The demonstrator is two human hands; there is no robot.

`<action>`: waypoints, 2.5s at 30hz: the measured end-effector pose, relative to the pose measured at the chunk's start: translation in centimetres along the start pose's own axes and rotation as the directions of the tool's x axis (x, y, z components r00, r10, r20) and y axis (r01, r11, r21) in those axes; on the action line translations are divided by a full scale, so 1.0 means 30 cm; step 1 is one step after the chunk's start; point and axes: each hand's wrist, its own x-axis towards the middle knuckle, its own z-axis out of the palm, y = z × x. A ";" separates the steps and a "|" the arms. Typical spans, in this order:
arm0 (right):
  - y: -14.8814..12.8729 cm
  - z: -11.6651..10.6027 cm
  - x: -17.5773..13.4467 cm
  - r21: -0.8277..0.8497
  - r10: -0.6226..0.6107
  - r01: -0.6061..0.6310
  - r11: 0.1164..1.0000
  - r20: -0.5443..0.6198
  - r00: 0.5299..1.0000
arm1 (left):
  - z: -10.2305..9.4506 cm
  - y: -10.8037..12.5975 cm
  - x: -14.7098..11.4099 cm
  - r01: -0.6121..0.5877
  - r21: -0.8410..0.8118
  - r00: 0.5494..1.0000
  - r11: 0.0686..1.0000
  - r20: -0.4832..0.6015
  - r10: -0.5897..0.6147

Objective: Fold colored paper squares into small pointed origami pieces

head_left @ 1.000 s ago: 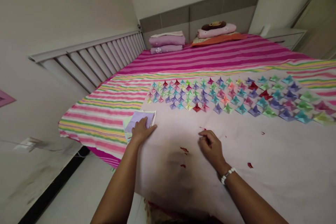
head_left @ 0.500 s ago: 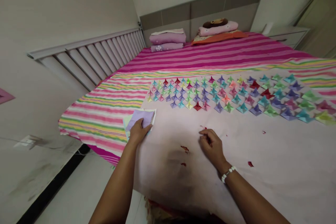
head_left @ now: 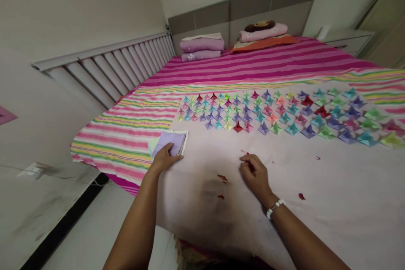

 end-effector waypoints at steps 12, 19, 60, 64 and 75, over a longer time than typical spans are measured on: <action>-0.004 0.000 0.003 -0.005 0.003 -0.003 1.000 0.001 1.000 | -0.045 -0.028 -0.005 -0.003 -0.128 0.996 0.992 0.083 0.014; -0.003 -0.001 0.002 -0.010 0.002 -0.002 1.000 0.001 1.000 | -0.050 -0.030 -0.008 -0.001 -0.188 0.997 0.982 0.070 0.015; 0.002 0.004 -0.002 -0.008 0.000 0.000 1.000 0.012 1.000 | -0.063 -0.017 0.009 -0.005 -0.117 0.999 0.993 0.032 0.009; 0.001 0.003 -0.003 -0.010 -0.002 0.002 1.000 0.018 1.000 | -0.059 -0.020 0.014 -0.014 -0.136 0.999 0.991 0.027 0.018; 0.007 0.004 -0.002 -0.012 -0.010 0.010 1.000 0.012 1.000 | -0.052 -0.043 0.028 -0.043 -0.208 0.999 0.977 -0.029 0.037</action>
